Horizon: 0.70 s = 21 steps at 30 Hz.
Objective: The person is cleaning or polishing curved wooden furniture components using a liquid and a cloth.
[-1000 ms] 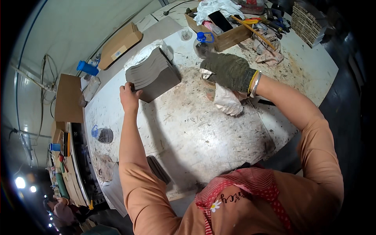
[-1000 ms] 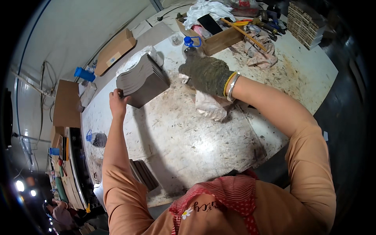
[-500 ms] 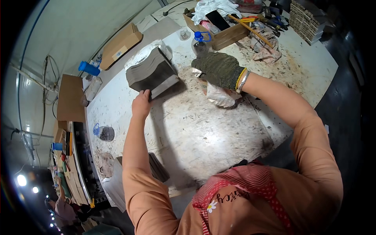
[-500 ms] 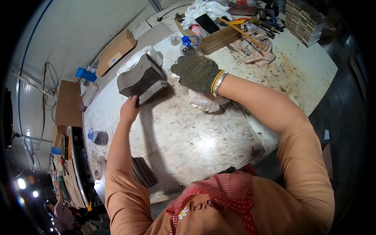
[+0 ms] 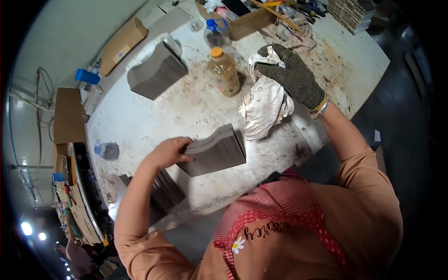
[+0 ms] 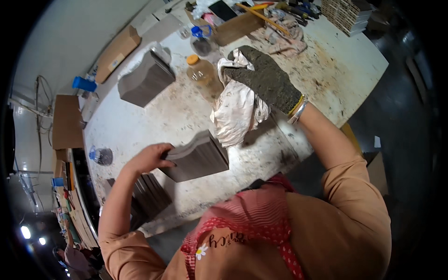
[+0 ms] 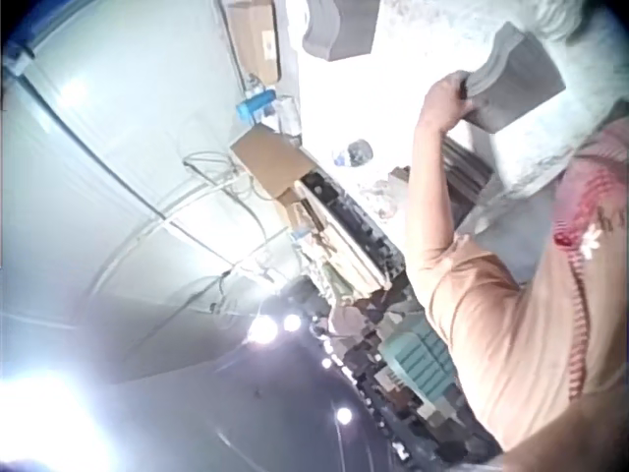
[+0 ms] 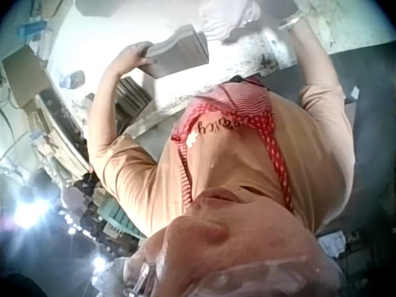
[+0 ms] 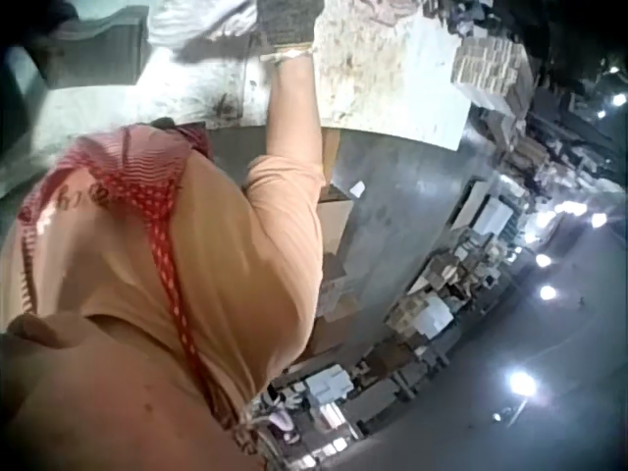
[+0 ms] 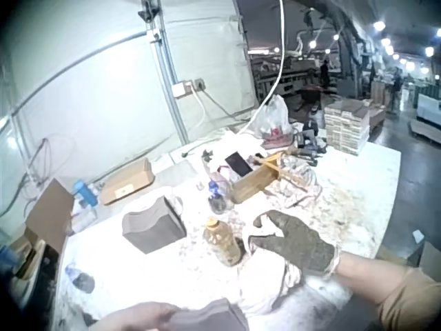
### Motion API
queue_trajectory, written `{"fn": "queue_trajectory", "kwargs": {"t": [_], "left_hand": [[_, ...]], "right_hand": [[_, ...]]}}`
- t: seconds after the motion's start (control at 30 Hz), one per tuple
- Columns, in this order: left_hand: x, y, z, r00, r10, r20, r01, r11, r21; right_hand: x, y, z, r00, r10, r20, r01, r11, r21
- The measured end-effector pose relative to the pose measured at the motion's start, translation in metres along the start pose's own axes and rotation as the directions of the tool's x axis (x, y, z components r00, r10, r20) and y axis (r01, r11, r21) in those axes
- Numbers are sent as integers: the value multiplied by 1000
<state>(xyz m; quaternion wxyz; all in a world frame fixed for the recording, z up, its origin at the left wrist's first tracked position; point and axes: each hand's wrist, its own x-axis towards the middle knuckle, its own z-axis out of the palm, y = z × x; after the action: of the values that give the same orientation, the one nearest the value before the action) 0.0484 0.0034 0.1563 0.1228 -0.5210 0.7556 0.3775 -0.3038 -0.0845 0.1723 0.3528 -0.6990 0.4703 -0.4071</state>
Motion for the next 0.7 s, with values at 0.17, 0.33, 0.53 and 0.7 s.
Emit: {"fn": "queue_trajectory", "kwargs": {"t": [0.17, 0.33, 0.53, 0.7], "left_hand": [[10, 0, 1, 1000, 21, -17, -15, 955, 295], [33, -13, 3, 999, -8, -32, 16, 965, 263], [56, -32, -11, 957, 157, -244, -88, 959, 271], [100, 7, -35, 901, 22, -434, -145, 957, -253]], "right_hand": [[-63, 9, 2, 997, -75, 32, 79, 989, -123], [-115, 59, 31, 966, -132, 222, 213, 894, -395], [-157, 75, 35, 953, -132, 273, 256, 834, -488], [-140, 74, 6, 948, 318, -22, -318, 948, -7]]}}
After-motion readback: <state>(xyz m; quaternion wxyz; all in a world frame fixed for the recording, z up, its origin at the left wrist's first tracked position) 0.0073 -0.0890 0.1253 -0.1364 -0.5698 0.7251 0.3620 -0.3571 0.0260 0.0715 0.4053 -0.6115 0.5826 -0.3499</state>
